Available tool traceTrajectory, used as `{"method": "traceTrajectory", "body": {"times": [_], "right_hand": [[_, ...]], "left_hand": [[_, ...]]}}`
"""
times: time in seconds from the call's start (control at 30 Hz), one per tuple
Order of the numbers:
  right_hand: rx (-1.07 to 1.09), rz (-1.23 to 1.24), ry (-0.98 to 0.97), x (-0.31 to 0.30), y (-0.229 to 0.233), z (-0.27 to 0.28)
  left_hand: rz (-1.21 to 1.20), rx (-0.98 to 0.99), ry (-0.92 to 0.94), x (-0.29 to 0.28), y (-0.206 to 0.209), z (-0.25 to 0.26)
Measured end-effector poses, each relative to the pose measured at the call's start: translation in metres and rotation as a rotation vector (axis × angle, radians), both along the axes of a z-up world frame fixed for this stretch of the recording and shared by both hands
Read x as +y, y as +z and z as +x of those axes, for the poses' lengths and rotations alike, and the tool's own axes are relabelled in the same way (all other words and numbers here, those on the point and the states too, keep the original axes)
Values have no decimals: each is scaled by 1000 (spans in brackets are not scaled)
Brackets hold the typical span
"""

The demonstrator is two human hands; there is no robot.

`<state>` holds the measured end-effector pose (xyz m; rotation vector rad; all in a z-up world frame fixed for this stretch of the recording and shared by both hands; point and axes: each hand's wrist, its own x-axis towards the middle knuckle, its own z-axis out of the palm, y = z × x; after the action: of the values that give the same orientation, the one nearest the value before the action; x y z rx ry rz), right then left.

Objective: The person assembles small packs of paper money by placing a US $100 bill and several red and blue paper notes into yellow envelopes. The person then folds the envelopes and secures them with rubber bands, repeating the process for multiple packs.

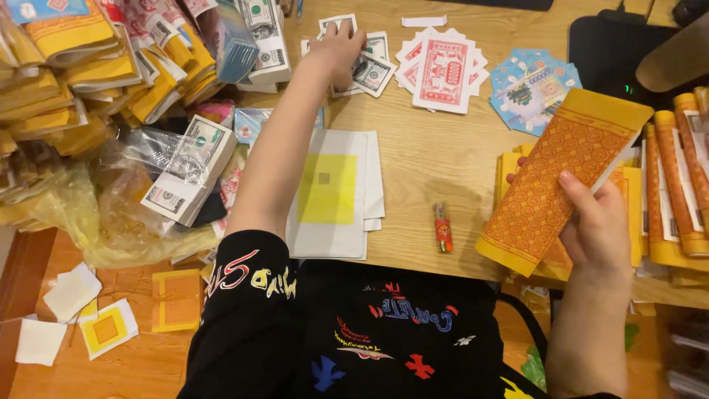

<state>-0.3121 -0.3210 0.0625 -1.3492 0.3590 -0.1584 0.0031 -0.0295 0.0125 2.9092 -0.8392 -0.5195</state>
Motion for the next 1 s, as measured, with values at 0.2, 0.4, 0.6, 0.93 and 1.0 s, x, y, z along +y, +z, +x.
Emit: {"method": "traceTrajectory", "body": {"times": [0.2, 0.4, 0.6, 0.93, 1.0], "right_hand": [[-5, -17, 73, -1, 1, 2], [30, 21, 41, -4, -15, 5], [9, 26, 89, 0, -12, 8], [30, 55, 127, 16, -7, 12], [32, 32, 124, 6, -17, 12]], "left_hand": [[106, -54, -13, -7, -18, 14], [125, -104, -59, -1, -29, 20], [25, -496, -175, 16, -54, 23], [-182, -487, -248, 37, -63, 14], [-173, -423, -259, 35, -53, 10]]}}
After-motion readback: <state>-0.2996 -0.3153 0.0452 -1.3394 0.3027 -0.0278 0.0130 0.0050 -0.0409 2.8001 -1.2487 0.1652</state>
